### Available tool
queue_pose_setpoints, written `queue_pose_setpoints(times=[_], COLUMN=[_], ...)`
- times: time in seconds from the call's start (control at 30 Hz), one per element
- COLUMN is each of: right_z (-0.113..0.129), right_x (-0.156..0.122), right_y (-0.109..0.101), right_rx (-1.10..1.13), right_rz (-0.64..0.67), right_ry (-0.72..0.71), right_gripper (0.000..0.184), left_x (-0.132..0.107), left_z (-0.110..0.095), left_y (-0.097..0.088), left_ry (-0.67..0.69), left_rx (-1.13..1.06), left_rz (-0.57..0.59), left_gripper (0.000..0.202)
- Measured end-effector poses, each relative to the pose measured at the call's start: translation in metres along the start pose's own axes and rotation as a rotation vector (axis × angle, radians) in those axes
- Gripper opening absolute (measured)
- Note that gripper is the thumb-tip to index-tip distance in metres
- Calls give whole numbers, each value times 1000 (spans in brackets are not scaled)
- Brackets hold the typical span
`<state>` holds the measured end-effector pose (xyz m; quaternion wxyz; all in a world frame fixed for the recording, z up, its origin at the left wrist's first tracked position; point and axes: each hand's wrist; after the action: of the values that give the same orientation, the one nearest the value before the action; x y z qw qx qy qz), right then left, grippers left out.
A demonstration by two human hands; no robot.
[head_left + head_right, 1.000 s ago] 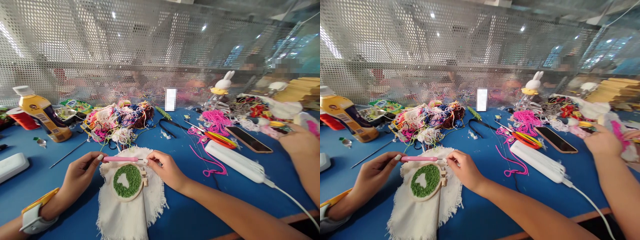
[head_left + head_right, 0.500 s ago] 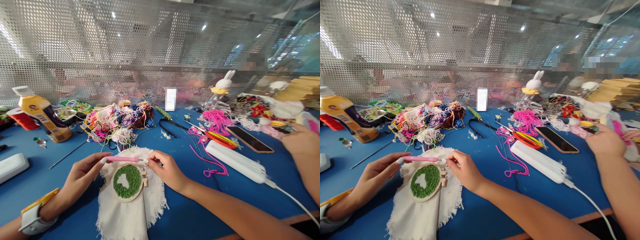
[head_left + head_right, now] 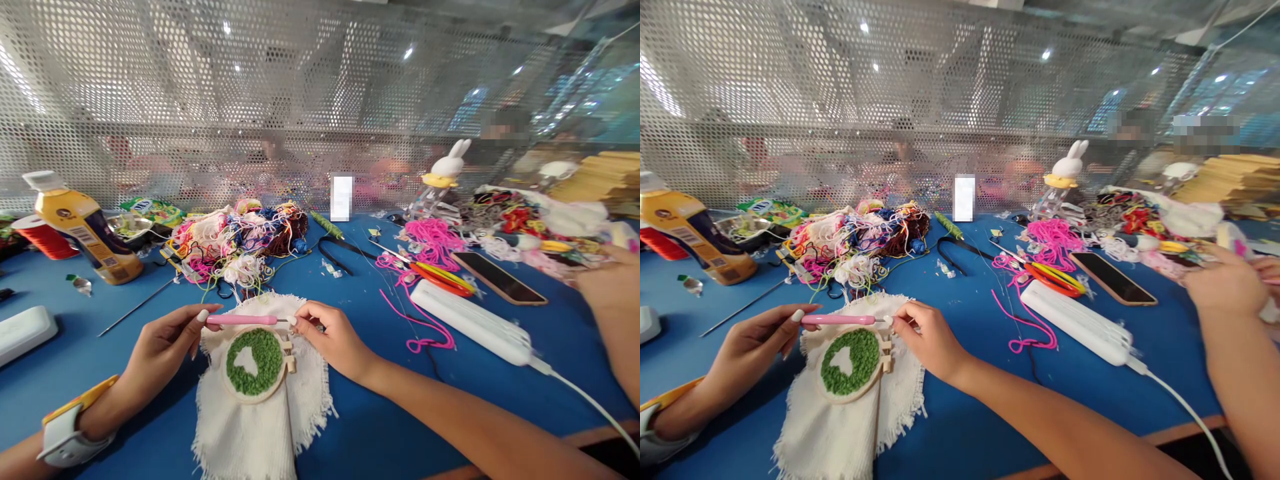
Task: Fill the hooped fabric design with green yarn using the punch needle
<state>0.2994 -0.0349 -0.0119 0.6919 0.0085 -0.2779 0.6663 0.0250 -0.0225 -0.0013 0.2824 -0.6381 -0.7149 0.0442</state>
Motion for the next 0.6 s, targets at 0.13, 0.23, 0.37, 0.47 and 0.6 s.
queue_pose_setpoints(times=[0.13, 0.23, 0.37, 0.47, 0.6], right_z=[1, 1, -1, -2, 0], right_x=[0, 0, 0, -1, -1], right_y=[0, 0, 0, 0, 2], right_rx=[-9, -12, -23, -27, -39], right_rz=[5, 13, 28, 38, 49], right_ry=[16, 21, 14, 11, 25], right_gripper=[16, 16, 18, 18, 13], left_x=[0, 1, 1, 1, 1], left_z=[1, 1, 4, 7, 9], left_y=[1, 1, 2, 1, -1], left_ry=[-17, -24, 11, 55, 82], left_rx=[-8, -3, -2, -9, -20], left_rz=[-6, -5, -25, -7, 19], left_gripper=[39, 39, 38, 32, 29])
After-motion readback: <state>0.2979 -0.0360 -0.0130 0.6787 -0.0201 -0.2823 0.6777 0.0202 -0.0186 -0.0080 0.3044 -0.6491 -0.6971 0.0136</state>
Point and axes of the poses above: each hand's wrist, its own x-axis towards the middle knuckle, its own y-axis out of the palm, z = x × y, and after that the axes turned 14 degrees about -z, right-handed
